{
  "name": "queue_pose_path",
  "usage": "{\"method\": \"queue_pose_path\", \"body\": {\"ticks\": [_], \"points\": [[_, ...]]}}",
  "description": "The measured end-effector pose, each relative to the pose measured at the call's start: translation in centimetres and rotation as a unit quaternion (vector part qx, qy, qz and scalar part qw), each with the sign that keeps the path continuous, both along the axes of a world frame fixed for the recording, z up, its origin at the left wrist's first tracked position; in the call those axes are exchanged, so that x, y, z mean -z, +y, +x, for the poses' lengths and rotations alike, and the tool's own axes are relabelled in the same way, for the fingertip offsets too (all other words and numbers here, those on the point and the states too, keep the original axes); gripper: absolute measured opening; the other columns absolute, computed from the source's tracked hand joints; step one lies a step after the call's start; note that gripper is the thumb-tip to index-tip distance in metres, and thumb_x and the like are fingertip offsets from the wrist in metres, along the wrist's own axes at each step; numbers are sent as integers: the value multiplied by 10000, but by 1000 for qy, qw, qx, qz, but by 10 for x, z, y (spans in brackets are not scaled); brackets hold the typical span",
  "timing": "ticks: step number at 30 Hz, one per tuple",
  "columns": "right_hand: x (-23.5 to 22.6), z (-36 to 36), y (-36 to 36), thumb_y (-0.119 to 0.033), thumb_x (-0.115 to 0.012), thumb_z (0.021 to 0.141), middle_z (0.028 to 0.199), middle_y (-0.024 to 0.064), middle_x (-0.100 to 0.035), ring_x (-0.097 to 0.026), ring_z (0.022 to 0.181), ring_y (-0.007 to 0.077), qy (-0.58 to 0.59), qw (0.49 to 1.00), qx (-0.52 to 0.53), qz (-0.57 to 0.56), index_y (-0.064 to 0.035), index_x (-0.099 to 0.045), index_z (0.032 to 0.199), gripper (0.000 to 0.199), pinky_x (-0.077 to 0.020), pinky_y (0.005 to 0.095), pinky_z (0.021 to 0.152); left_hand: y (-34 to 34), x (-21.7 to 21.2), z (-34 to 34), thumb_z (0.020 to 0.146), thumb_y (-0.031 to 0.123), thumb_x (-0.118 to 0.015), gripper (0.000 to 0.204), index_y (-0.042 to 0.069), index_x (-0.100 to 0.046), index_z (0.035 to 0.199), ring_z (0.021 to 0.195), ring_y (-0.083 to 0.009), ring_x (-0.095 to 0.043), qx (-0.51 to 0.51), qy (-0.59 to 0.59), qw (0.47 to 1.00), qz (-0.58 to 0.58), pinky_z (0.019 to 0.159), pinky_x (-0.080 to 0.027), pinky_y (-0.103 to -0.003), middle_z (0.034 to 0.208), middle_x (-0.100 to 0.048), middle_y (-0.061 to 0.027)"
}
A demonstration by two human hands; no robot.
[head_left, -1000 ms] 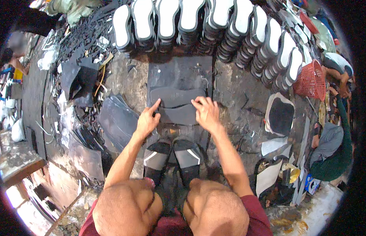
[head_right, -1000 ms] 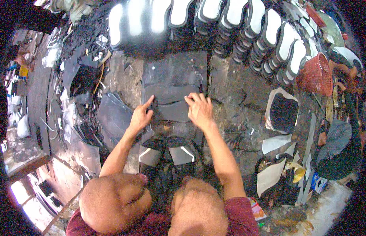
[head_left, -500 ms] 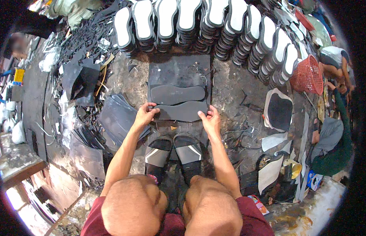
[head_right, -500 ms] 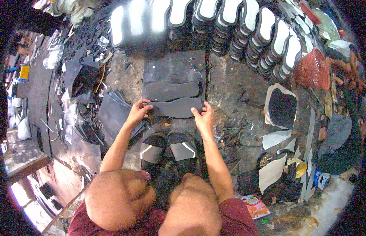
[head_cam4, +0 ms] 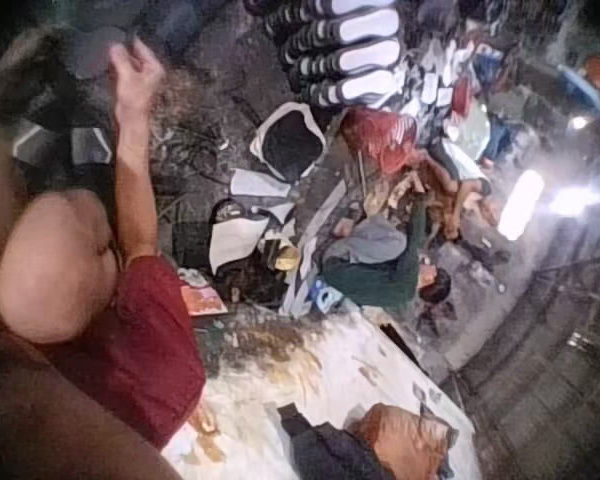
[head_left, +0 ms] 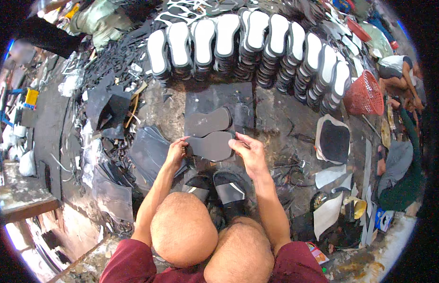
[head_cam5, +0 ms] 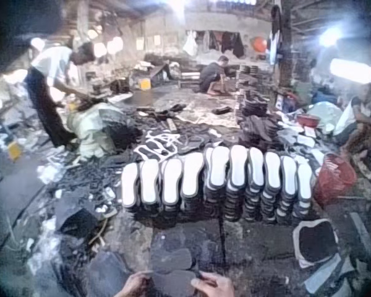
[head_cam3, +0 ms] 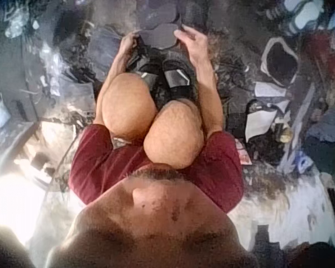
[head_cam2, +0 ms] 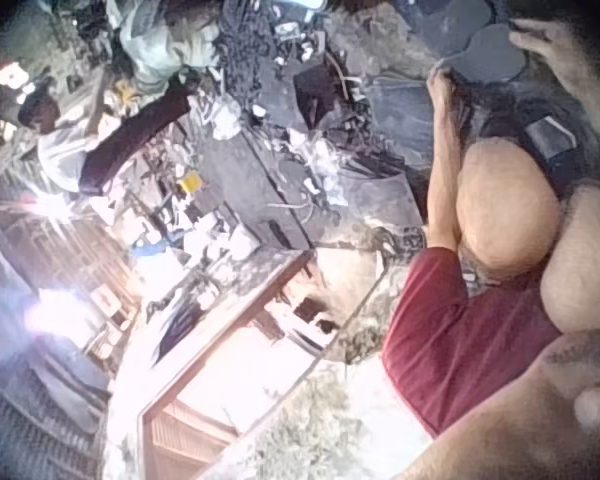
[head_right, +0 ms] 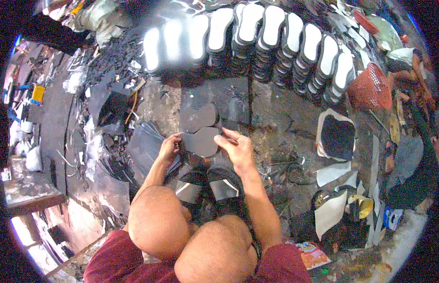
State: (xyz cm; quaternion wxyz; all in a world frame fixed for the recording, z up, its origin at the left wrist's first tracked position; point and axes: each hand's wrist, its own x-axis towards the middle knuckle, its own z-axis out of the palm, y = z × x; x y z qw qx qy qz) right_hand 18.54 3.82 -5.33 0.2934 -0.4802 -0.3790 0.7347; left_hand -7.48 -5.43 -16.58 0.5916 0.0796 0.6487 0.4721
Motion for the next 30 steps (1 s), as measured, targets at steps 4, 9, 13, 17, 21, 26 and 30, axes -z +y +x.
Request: {"method": "queue_pose_path", "body": {"ticks": [4,9,13,17,21,26,30], "points": [[-48,-12,-8,-124,-807,853,1096,120,-719,-680,925,156,-45,978,5,202,89,-679,1184,413,-536,273,837,1,-6,10,949,202,-507,337,124,-642,1247,973,-152,-614,-115,-124,979,110,874,-475,-344,1079,-673,-3],[-96,-20,-11,-41,-802,804,1018,166,-737,-716,904,247,-137,878,-27,459,29,-742,1039,252,-566,327,795,31,-44,20,988,442,-509,397,131,-671,1175,994,-203,-574,-251,-246,927,128,884,-438,-381,1027,-677,-21],[-108,-36,-34,-79,-787,805,1100,112,-734,-704,970,252,-17,720,-115,684,-82,-749,1034,232,-577,376,815,75,-79,-5,973,399,-538,288,133,-648,984,1004,-255,-583,-151,-85,926,335,868,-470,-430,1000,-641,-66],[-145,-35,-11,-181,-785,835,1239,112,-690,-647,1145,277,13,701,-153,697,-75,-705,1170,361,-510,417,974,126,-130,-19,997,381,-504,290,130,-600,890,961,-262,-560,-22,119,888,444,861,-451,-435,921,-597,-66],[-159,-57,61,-269,-821,808,1269,156,-666,-628,1167,327,-107,799,-88,585,-17,-670,1230,514,-495,403,1002,137,-150,8,1070,428,-386,397,161,-602,873,926,-233,-525,29,-184,836,516,872,-433,-443,878,-558,-53],[-179,-58,34,-119,-840,763,1132,151,-698,-670,1043,293,-182,740,-124,635,-18,-699,1012,303,-534,381,878,110,-184,15,1088,503,-308,553,126,-588,797,879,-230,-507,44,-449,715,534,813,-439,-421,795,-523,-49],[-169,-31,5,-48,-770,768,924,65,-705,-697,814,257,-61,707,-179,681,-65,-668,955,214,-554,370,698,87,-199,49,1080,529,-318,549,133,-559,787,860,-193,-444,1,-470,732,493,770,-401,-340,840,-473,-32]]}}
